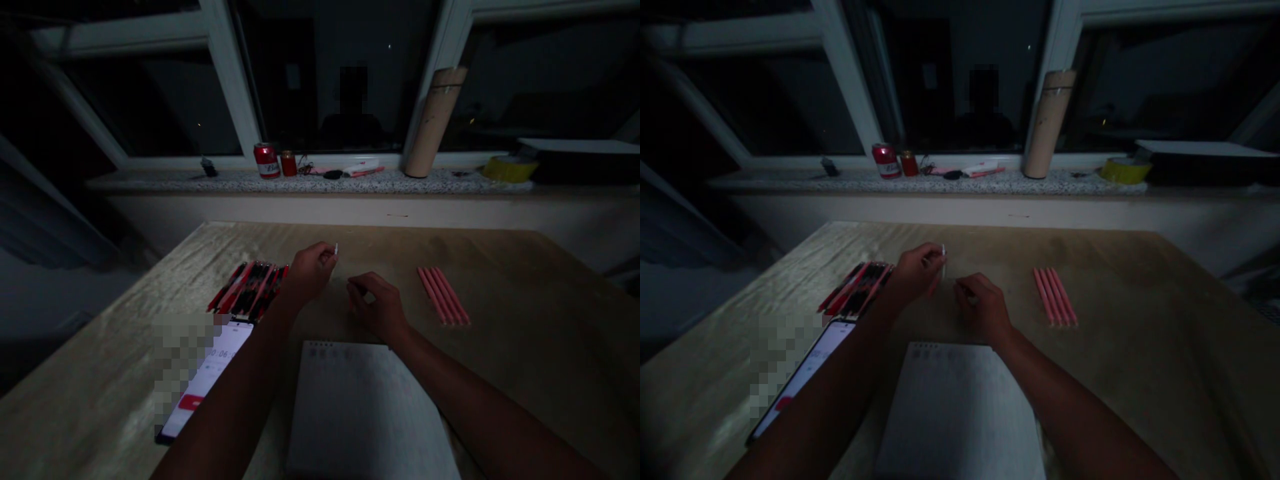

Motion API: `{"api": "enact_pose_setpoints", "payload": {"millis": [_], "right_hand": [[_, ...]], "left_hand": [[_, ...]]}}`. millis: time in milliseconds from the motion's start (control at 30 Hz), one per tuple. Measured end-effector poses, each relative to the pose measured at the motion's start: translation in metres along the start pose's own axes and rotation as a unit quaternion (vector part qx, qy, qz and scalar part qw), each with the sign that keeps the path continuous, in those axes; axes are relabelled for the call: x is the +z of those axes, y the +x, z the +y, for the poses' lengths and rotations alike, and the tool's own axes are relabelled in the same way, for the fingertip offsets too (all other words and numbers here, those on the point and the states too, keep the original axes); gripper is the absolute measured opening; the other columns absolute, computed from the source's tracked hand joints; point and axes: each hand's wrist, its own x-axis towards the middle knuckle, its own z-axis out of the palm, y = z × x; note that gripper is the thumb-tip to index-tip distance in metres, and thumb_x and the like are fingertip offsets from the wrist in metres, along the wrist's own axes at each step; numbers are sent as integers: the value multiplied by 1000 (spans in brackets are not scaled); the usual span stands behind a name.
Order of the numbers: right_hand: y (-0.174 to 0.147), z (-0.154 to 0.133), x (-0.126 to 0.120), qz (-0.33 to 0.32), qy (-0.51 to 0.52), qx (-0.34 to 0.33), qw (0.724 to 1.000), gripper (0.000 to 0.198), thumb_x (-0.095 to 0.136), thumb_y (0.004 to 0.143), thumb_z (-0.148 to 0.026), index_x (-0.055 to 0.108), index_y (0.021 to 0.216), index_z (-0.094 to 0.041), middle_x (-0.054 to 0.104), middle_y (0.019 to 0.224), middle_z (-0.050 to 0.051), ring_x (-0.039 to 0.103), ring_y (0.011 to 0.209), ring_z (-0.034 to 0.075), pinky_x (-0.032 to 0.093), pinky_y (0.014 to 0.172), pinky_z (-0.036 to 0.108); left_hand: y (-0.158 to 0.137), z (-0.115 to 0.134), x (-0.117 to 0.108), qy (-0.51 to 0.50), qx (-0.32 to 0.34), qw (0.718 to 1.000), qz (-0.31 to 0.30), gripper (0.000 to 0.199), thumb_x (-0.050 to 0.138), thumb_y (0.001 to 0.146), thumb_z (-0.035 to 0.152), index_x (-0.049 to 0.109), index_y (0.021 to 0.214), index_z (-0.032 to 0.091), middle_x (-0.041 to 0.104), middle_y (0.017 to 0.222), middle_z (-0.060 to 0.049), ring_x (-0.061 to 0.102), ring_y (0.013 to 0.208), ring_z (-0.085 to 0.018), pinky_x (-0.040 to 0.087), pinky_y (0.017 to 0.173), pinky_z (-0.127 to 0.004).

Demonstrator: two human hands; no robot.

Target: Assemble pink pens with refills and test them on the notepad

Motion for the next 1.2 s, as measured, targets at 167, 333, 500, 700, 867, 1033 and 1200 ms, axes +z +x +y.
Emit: {"api": "enact_pose_setpoints", "payload": {"millis": [167,333,500,700,867,1033,1200], "right_hand": [[0,0,0,1,-1,2,1000,14,51,84,-19,63,89,-18,61,75,5,56,65,13,46,63,26],[0,0,0,5,5,-3,1000,15,50,83,-19,63,89,-19,62,76,5,57,66,13,48,63,26],[-1,1,0,-2,1,-2,1000,14,50,84,-20,63,89,-20,62,77,4,58,67,13,48,64,26],[0,1,-1,-1,-8,-7,1000,13,50,84,-20,63,89,-20,62,76,4,57,67,14,48,64,27],[-1,2,-1,-4,-8,-7,1000,14,50,85,-21,63,91,-20,61,76,4,57,67,14,48,64,27],[-2,4,-1,-7,-8,-1,1000,16,49,85,-22,63,92,-21,61,77,4,57,68,14,48,65,27],[-2,5,1,-6,-3,-3,1000,15,50,85,-23,64,92,-20,62,77,4,58,67,13,48,64,26]], "left_hand": [[-5,-18,11,44,-10,998,-37,15,52,79,25,63,85,16,65,75,-1,59,70,-12,45,67,-23],[-9,-29,21,82,9,994,-76,17,50,79,22,63,89,17,66,80,-1,58,73,-13,45,69,-23],[-13,-36,31,107,44,986,-118,22,45,79,15,63,90,18,66,88,-4,58,82,-15,45,76,-26],[-19,-36,41,151,90,974,-144,21,48,79,15,64,92,17,67,94,-7,58,87,-18,42,83,-32],[-19,-31,41,194,85,964,-163,20,49,81,18,65,93,19,67,90,-7,60,86,-21,40,84,-36],[-18,-30,41,209,91,959,-167,20,48,82,19,66,92,19,67,90,-7,60,86,-21,40,84,-37],[-17,-27,36,177,87,970,-141,21,49,79,16,65,93,18,68,92,-6,60,87,-19,41,84,-34]]}}
